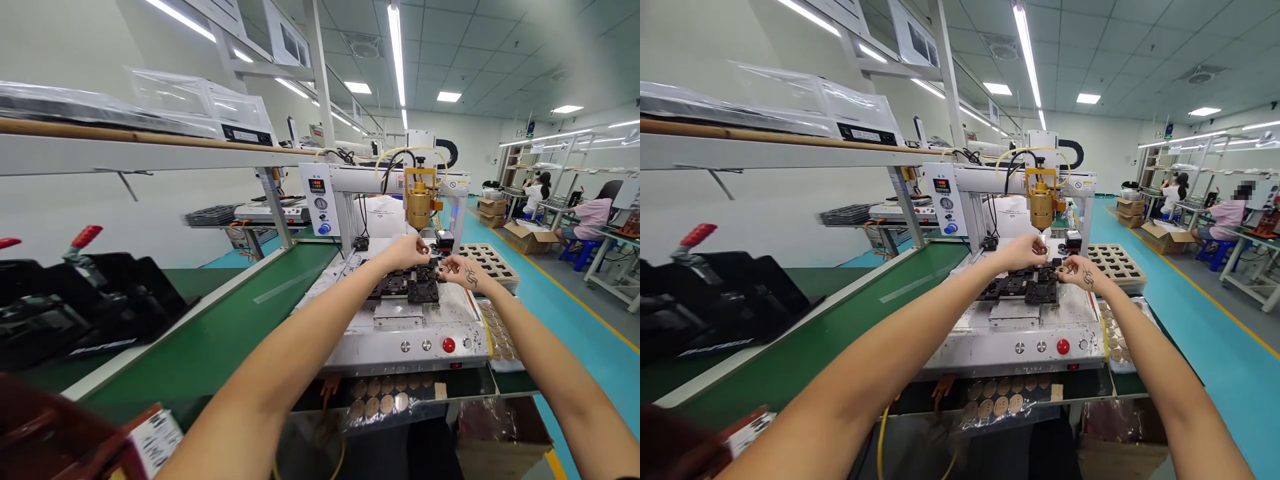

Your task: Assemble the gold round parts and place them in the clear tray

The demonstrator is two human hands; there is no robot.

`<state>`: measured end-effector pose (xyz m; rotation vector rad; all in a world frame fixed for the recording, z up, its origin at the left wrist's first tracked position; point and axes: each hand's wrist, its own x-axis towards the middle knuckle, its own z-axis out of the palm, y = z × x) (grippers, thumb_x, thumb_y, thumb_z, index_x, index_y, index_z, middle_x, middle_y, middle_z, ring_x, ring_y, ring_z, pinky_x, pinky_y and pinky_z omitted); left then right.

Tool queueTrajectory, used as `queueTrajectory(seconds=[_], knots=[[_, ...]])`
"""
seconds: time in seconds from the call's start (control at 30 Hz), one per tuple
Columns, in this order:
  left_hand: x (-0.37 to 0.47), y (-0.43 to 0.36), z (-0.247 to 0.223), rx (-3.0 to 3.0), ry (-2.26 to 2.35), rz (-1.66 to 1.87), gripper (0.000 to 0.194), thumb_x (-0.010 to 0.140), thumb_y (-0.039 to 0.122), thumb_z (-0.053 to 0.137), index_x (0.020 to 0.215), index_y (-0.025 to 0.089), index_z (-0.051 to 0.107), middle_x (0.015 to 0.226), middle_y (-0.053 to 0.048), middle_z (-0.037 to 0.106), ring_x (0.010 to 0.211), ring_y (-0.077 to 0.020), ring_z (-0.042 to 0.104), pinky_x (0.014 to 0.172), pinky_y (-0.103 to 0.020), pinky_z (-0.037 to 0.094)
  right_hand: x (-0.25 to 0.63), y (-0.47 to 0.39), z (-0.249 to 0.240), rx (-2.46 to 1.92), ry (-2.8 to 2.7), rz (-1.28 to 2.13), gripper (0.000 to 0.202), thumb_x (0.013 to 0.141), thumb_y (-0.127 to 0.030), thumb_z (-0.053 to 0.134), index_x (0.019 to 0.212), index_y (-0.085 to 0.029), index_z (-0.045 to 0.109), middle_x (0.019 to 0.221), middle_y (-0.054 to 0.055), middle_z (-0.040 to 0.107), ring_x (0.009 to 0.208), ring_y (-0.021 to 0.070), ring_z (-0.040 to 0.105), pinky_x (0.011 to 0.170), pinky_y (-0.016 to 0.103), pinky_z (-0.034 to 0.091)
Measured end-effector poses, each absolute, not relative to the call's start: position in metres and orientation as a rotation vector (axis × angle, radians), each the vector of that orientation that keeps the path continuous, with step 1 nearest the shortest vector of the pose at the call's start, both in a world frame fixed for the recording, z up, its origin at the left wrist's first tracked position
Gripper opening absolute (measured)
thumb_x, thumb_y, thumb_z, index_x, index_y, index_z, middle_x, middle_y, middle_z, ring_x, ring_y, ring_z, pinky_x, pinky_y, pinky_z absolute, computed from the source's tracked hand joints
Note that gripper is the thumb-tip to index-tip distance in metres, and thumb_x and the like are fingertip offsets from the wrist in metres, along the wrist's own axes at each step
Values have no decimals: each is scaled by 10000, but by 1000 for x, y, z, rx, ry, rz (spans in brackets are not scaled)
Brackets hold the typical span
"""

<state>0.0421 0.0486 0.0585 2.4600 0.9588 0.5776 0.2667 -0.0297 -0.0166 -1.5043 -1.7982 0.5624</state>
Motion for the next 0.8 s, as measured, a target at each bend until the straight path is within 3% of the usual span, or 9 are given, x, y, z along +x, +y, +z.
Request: queueTrajectory(seconds=[0.13, 0.4, 0.6, 0.8], knots=[[-10, 14, 72, 2348, 947, 768, 272, 829, 300, 700, 1043, 144, 639, 1021, -112, 749, 874, -200, 689, 778, -318, 538, 266, 0, -14, -1523, -1979, 682, 429, 796, -428, 795, 1073, -106, 735, 876, 69, 669, 771, 179, 565, 683, 302, 409], [-93, -56, 50, 2034, 804, 938, 358, 816, 351, 765, 1101, 186, 625, 1001, -74, 723, 835, -170, 675, 784, -314, 591, 257, 5, -12, -1541, -2088, 697, 419, 957, -490, 677, 1100, -111, 787, 970, 133, 753, 834, 216, 626, 729, 317, 460], [-122, -74, 31, 1981, 830, 910, 325, 814, 324, 743, 1082, 190, 619, 964, -57, 709, 784, -153, 642, 734, -304, 567, 264, -7, -4, -1538, -2140, 656, 496, 928, -462, 739, 1324, -164, 754, 1296, 162, 702, 1078, 264, 634, 912, 362, 491], [-129, -78, 22, 1953, 872, 863, 334, 814, 338, 741, 1093, 197, 620, 959, -53, 710, 792, -163, 652, 733, -317, 562, 267, -4, 10, -1585, -2125, 722, 468, 864, -485, 778, 1163, -124, 778, 981, 110, 722, 860, 210, 614, 756, 323, 448]])
